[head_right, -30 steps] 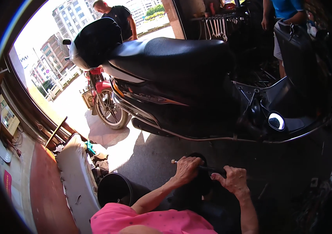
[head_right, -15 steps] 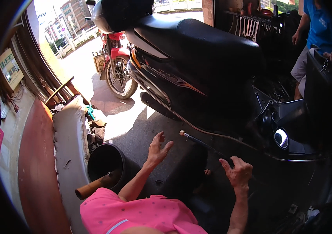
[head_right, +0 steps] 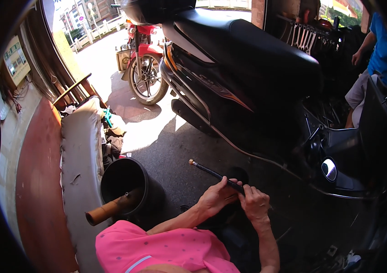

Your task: Replacing or repairing a hose on a motorcycle.

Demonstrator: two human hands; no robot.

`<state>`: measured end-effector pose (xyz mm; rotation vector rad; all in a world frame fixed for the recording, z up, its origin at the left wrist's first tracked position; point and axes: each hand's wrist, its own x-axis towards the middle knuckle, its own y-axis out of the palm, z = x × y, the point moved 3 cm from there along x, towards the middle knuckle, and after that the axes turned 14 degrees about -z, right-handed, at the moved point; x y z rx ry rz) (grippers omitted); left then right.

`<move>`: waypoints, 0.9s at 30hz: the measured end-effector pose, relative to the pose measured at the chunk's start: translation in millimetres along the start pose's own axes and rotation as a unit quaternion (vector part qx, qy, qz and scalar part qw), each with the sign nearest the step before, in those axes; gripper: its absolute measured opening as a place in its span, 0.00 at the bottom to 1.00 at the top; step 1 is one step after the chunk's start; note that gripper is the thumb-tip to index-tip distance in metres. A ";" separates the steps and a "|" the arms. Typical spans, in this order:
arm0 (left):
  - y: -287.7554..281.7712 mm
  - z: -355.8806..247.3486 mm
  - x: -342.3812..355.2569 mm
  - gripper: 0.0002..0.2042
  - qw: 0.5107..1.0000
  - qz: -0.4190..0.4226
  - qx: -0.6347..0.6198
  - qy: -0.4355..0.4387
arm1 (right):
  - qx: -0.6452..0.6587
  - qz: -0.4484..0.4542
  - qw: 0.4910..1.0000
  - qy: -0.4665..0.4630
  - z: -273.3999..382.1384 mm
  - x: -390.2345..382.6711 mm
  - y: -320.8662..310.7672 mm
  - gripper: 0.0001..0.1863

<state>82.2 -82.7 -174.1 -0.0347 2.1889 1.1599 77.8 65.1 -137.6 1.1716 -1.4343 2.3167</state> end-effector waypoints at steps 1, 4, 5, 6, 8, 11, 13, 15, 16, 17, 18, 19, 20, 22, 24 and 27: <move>-0.9 -7.0 -1.8 0.19 0.999 -0.025 -0.011 0.035 | 0.011 -0.005 1.000 0.012 2.9 -1.4 2.3 0.12; -5.6 -37.7 -9.5 0.17 0.994 -0.024 -0.060 0.085 | 0.048 -0.007 0.995 0.091 2.9 -9.6 5.0 0.09; -8.1 -48.3 -12.8 0.16 0.994 -0.020 -0.050 0.091 | 0.046 0.004 0.992 0.115 0.3 -14.5 5.4 0.08; -10.9 -56.9 -16.6 0.16 0.992 -0.028 -0.042 0.117 | 0.007 0.008 0.993 0.119 -5.0 -19.4 3.7 0.08; -18.9 -79.1 -24.7 0.17 0.980 -0.045 -0.034 0.190 | -0.059 0.004 0.987 0.149 -24.4 -31.6 -3.2 0.06; -36.4 -110.7 -36.5 0.18 0.964 -0.081 -0.059 0.247 | -0.117 -0.015 0.972 0.203 -65.9 -57.3 -18.5 0.06; -49.2 -123.1 -43.2 0.19 0.956 -0.117 -0.068 0.260 | -0.156 -0.029 0.967 0.199 -90.8 -78.5 -30.0 0.06; -60.1 -131.1 -47.5 0.19 0.952 -0.135 -0.072 0.267 | -0.179 -0.041 0.964 0.193 -114.3 -101.0 -42.7 0.07; -64.3 -133.7 -48.5 0.19 0.950 -0.135 -0.076 0.270 | -0.194 -0.043 0.958 0.209 -125.5 -113.7 -50.2 0.07; -69.0 -135.5 -49.1 0.19 0.948 -0.147 -0.081 0.271 | -0.212 -0.046 0.951 0.221 -135.7 -126.4 -58.7 0.07; -73.6 -136.8 -49.4 0.19 0.944 -0.163 -0.086 0.273 | -0.234 -0.054 0.943 0.229 -145.5 -138.4 -68.0 0.08; -77.3 -137.7 -49.1 0.19 0.945 -0.163 -0.098 0.266 | -0.260 -0.065 0.935 0.232 -154.0 -149.0 -77.0 0.09; -80.9 -138.5 -48.6 0.19 0.945 -0.168 -0.110 0.258 | -0.253 -0.082 0.929 0.256 -162.7 -159.3 -86.5 0.09; -87.4 -138.4 -47.0 0.18 0.944 -0.184 -0.126 0.244 | -0.263 -0.091 0.916 0.289 -175.3 -178.4 -103.6 0.09; -90.0 -135.9 -44.0 0.18 0.949 -0.173 -0.129 0.228 | -0.258 -0.099 0.909 0.313 -183.1 -192.0 -115.9 0.10; -91.0 -130.3 -39.4 0.18 0.957 -0.162 -0.117 0.212 | -0.262 -0.105 0.901 0.329 -186.8 -202.4 -125.5 0.10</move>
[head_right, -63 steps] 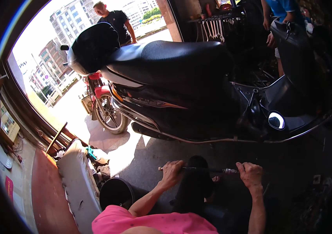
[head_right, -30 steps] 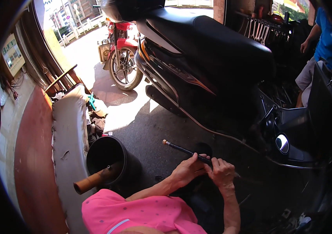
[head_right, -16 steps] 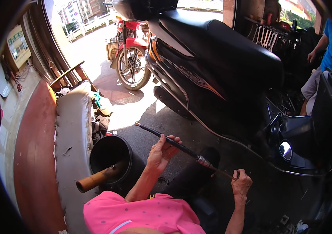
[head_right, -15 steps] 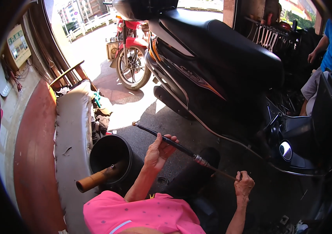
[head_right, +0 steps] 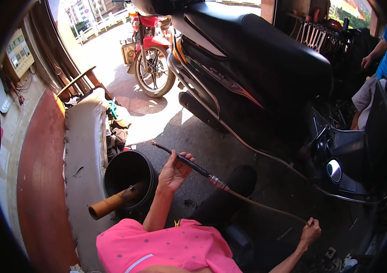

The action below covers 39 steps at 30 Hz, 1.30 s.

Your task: Replacing or repairing a hose on a motorcycle.

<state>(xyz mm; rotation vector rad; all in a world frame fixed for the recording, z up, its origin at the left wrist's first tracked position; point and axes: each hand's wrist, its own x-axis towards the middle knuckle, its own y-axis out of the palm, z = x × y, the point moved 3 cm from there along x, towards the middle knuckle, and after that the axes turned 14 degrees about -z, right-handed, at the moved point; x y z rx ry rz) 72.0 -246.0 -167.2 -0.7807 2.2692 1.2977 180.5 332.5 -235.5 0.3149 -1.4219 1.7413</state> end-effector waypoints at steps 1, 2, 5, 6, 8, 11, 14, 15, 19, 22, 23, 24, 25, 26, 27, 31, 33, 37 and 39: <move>-0.7 2.7 0.6 0.18 1.000 -0.005 0.010 -0.005 | -0.004 -0.010 1.000 -0.006 -0.9 -0.4 -1.5 0.12; -0.5 4.6 1.1 0.18 1.000 0.001 0.013 -0.007 | -0.005 -0.016 1.000 -0.007 -1.1 -0.9 -2.6 0.12; -2.3 9.6 3.8 0.18 0.999 -0.015 0.030 -0.016 | -0.008 -0.021 1.000 -0.009 -1.3 -3.0 -3.7 0.14; -3.2 11.3 4.8 0.18 0.999 -0.019 0.033 -0.020 | -0.017 -0.019 1.000 -0.009 -2.2 -4.5 -3.1 0.15; -5.8 17.1 6.3 0.17 0.998 -0.020 0.033 -0.039 | -0.043 -0.009 0.999 0.000 -7.7 -9.1 -1.0 0.17; -10.1 33.4 8.1 0.14 0.995 -0.012 0.023 -0.091 | -0.083 0.020 0.996 0.026 -24.3 -21.1 4.7 0.19; -15.6 61.3 6.6 0.10 0.988 -0.008 0.024 -0.155 | -0.111 0.041 0.992 0.053 -46.0 -41.0 8.4 0.21; -17.6 72.1 5.9 0.09 0.984 -0.013 0.031 -0.173 | -0.126 0.044 0.989 0.059 -52.4 -49.9 8.8 0.21; -17.6 104.5 0.6 0.07 0.970 0.005 0.038 -0.241 | -0.139 0.048 0.985 0.091 -69.3 -79.6 3.1 0.26; -12.1 114.7 -1.4 0.09 0.968 0.000 0.019 -0.251 | -0.162 0.066 0.978 0.117 -71.7 -88.9 -1.3 0.29; -9.3 114.8 -1.8 0.09 0.969 0.001 0.015 -0.245 | -0.163 0.079 0.975 0.126 -70.9 -88.9 -1.7 0.30; -6.8 114.3 -1.7 0.09 0.971 -0.008 0.012 -0.238 | -0.161 0.083 0.975 0.128 -69.2 -87.9 -1.8 0.31; -3.8 112.2 -1.3 0.09 0.974 -0.005 0.009 -0.228 | -0.160 0.093 0.972 0.144 -68.1 -86.7 -1.1 0.32; -0.4 110.6 -1.4 0.09 0.976 0.006 0.011 -0.219 | -0.156 0.096 0.971 0.153 -66.7 -84.9 -0.4 0.33; 2.4 108.1 -1.7 0.09 0.978 0.012 0.013 -0.206 | -0.151 0.100 0.970 0.162 -65.3 -83.6 0.4 0.34; 7.9 100.3 -2.7 0.09 0.987 0.017 0.032 -0.159 | -0.154 0.118 0.964 0.184 -65.0 -82.2 3.2 0.36; 7.5 100.8 -2.7 0.09 0.988 0.009 0.040 -0.151 | -0.157 0.111 0.965 0.180 -67.0 -83.5 2.3 0.37; 2.4 107.2 0.3 0.10 0.986 -0.013 0.044 -0.163 | -0.137 0.115 0.964 0.196 -71.9 -86.5 1.4 0.38; -2.2 112.1 2.5 0.09 0.983 -0.021 0.041 -0.178 | -0.126 0.107 0.966 0.200 -72.9 -86.4 0.7 0.38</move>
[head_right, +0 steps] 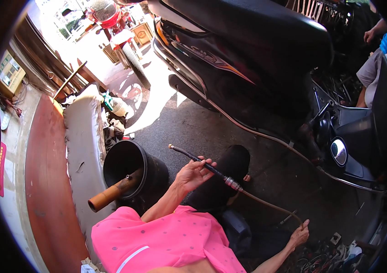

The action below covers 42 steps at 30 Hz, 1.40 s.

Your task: Replacing or repairing a hose on a motorcycle.

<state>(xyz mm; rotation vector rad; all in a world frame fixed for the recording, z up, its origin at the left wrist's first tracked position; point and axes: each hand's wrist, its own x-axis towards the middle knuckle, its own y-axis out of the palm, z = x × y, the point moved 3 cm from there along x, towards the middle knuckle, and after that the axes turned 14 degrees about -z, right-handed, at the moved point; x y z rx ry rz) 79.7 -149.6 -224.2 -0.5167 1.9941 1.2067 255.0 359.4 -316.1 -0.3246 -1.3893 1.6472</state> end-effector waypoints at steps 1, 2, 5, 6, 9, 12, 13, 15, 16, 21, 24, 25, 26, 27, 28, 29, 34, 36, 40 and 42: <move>-2.0 2.1 2.2 0.09 1.000 0.000 -0.002 -0.009 | 0.001 0.003 1.000 0.004 -0.2 0.2 0.0 0.39; -4.0 4.1 4.5 0.09 1.000 -0.001 -0.005 -0.018 | 0.002 0.006 1.000 0.007 -0.3 0.6 0.2 0.39; -10.3 9.5 10.0 0.07 0.999 -0.025 0.008 -0.036 | 0.005 0.004 1.000 0.014 0.3 1.0 -0.5 0.39; -11.0 10.4 11.2 0.06 0.999 -0.021 0.017 -0.034 | 0.013 0.000 1.000 0.015 0.7 0.9 -0.9 0.39; -14.7 13.4 13.4 0.06 0.997 -0.061 0.037 -0.036 | 0.050 -0.016 0.998 0.018 2.1 -0.2 -2.6 0.39; -16.9 15.5 14.0 0.07 0.993 -0.097 0.049 -0.043 | 0.070 -0.028 0.997 0.007 5.0 -1.5 -4.8 0.39; -17.6 16.3 14.3 0.07 0.992 -0.104 0.050 -0.047 | 0.066 -0.023 0.997 0.010 5.6 -1.7 -5.3 0.39; -19.1 18.5 14.8 0.09 0.991 -0.113 0.054 -0.055 | 0.073 -0.018 0.997 0.011 7.3 -1.9 -7.2 0.40; -19.7 19.7 15.3 0.10 0.990 -0.113 0.056 -0.058 | 0.075 -0.011 0.997 0.015 7.9 -1.9 -7.9 0.40; -21.9 26.2 18.0 0.12 0.988 -0.124 0.066 -0.072 | 0.090 -0.001 0.996 0.016 9.7 -2.6 -10.9 0.40; -22.0 28.4 18.2 0.11 0.986 -0.132 0.067 -0.077 | 0.099 -0.001 0.995 0.028 8.5 -2.8 -8.3 0.42; -22.1 28.8 18.1 0.10 0.985 -0.136 0.066 -0.079 | 0.098 -0.003 0.995 0.026 8.0 -2.9 -7.1 0.42; -22.0 28.9 18.0 0.09 0.985 -0.140 0.065 -0.079 | 0.101 -0.008 0.995 0.023 7.7 -2.9 -6.2 0.42; -21.9 28.8 17.6 0.10 0.985 -0.140 0.067 -0.078 | 0.105 -0.014 0.994 0.021 7.2 -3.2 -5.5 0.42; -21.5 28.6 17.3 0.10 0.985 -0.140 0.069 -0.077 | 0.107 -0.015 0.994 0.024 6.7 -3.2 -4.4 0.42; -22.3 28.8 16.4 0.11 0.984 -0.146 0.072 -0.074 | 0.107 -0.015 0.994 0.027 5.5 -3.5 -4.4 0.42; -20.2 28.1 15.1 0.11 0.985 -0.142 0.070 -0.075 | 0.099 -0.001 0.995 0.016 6.3 -3.0 -6.3 0.40; -21.0 28.4 14.7 0.11 0.983 -0.150 0.075 -0.073 | 0.100 0.001 0.995 0.017 7.5 -2.8 -8.3 0.40; -23.4 30.0 16.1 0.10 0.981 -0.159 0.082 -0.075 | 0.088 0.005 0.996 0.013 9.4 -3.1 -10.4 0.40; -24.4 29.0 17.1 0.09 0.980 -0.162 0.084 -0.073 | 0.098 -0.006 0.995 0.000 10.3 -3.5 -10.6 0.40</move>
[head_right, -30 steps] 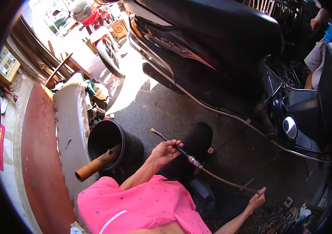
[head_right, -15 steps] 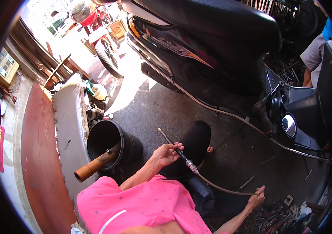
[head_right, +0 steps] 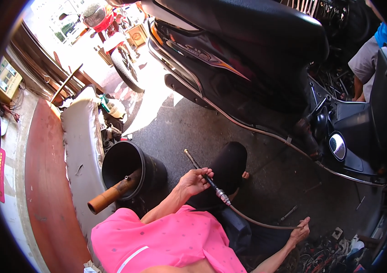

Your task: Replacing or repairing a hose on a motorcycle.

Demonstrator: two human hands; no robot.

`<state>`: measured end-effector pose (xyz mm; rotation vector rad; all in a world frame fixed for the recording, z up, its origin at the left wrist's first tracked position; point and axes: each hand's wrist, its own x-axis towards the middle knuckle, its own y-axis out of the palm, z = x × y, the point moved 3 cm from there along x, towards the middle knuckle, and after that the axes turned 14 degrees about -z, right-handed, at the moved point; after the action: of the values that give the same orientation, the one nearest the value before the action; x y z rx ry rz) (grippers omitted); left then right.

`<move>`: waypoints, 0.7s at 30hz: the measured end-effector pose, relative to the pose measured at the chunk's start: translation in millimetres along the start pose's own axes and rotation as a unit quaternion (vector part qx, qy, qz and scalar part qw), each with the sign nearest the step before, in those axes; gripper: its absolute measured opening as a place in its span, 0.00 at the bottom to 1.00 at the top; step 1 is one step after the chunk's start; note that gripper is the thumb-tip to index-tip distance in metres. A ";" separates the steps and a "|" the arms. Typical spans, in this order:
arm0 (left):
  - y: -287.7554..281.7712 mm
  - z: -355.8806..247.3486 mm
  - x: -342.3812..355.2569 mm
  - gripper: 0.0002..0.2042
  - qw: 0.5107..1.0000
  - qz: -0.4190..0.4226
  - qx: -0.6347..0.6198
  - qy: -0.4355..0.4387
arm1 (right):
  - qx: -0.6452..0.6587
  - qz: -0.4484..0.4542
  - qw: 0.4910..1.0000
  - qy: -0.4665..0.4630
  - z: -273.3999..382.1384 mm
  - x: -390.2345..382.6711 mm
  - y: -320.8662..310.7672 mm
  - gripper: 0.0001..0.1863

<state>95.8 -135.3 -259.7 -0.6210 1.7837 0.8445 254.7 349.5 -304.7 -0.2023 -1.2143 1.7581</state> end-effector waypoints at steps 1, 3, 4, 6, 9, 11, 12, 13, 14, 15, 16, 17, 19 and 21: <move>0.0 0.0 0.2 0.08 1.000 0.001 0.000 -0.008 | -0.006 0.005 1.000 0.009 -1.2 -0.2 0.6 0.40; -0.2 -1.0 -0.7 0.07 1.000 0.003 0.002 -0.021 | 0.009 0.014 1.000 0.015 -2.6 -0.4 1.8 0.40; -0.3 -1.1 -1.4 0.06 1.000 -0.006 0.004 -0.027 | 0.002 0.017 1.000 0.020 -3.6 -0.7 2.5 0.40; 1.1 -1.0 -3.3 0.05 0.999 0.001 -0.011 -0.032 | 0.014 0.018 0.999 0.026 -5.1 -0.4 3.0 0.40; 2.5 -0.3 -5.4 0.05 0.999 0.011 -0.031 -0.025 | 0.018 0.014 0.999 0.026 -5.9 0.0 3.3 0.40; 3.5 0.1 -5.0 0.06 0.999 0.015 -0.034 -0.026 | 0.003 0.013 1.000 0.015 -5.6 -0.3 3.2 0.40; 3.9 1.2 -4.5 0.06 0.999 0.018 -0.028 -0.023 | 0.001 0.009 1.000 0.012 -5.6 -0.4 2.9 0.40; 4.2 1.7 -3.7 0.06 0.999 0.014 -0.026 -0.019 | 0.006 0.006 1.000 0.006 -5.1 -0.4 3.3 0.39; 4.6 2.1 -3.2 0.06 0.999 0.013 -0.026 -0.016 | 0.011 0.000 1.000 -0.001 -4.7 -0.5 3.2 0.39; 4.2 4.0 -3.2 0.06 0.999 0.015 -0.028 -0.024 | 0.004 -0.001 1.000 0.006 -5.4 -0.5 3.5 0.39; 4.7 5.0 -3.4 0.06 0.999 0.020 -0.033 -0.031 | 0.004 0.000 1.000 0.007 -5.5 -0.5 4.1 0.39; 5.7 5.6 -3.9 0.06 0.998 0.026 -0.038 -0.038 | 0.004 -0.008 1.000 0.007 -5.4 -0.2 4.4 0.39; 6.3 7.5 -6.1 0.06 0.998 0.032 -0.037 -0.037 | 0.025 -0.016 1.000 0.006 -5.1 -0.5 4.6 0.39; 6.1 11.1 -8.9 0.07 0.998 0.043 -0.034 -0.032 | 0.035 -0.020 0.999 0.009 -5.3 -0.4 4.6 0.38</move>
<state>100.7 -122.6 -252.3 -0.5571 1.7398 0.9773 255.3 352.3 -311.0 -0.1520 -1.1340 1.7570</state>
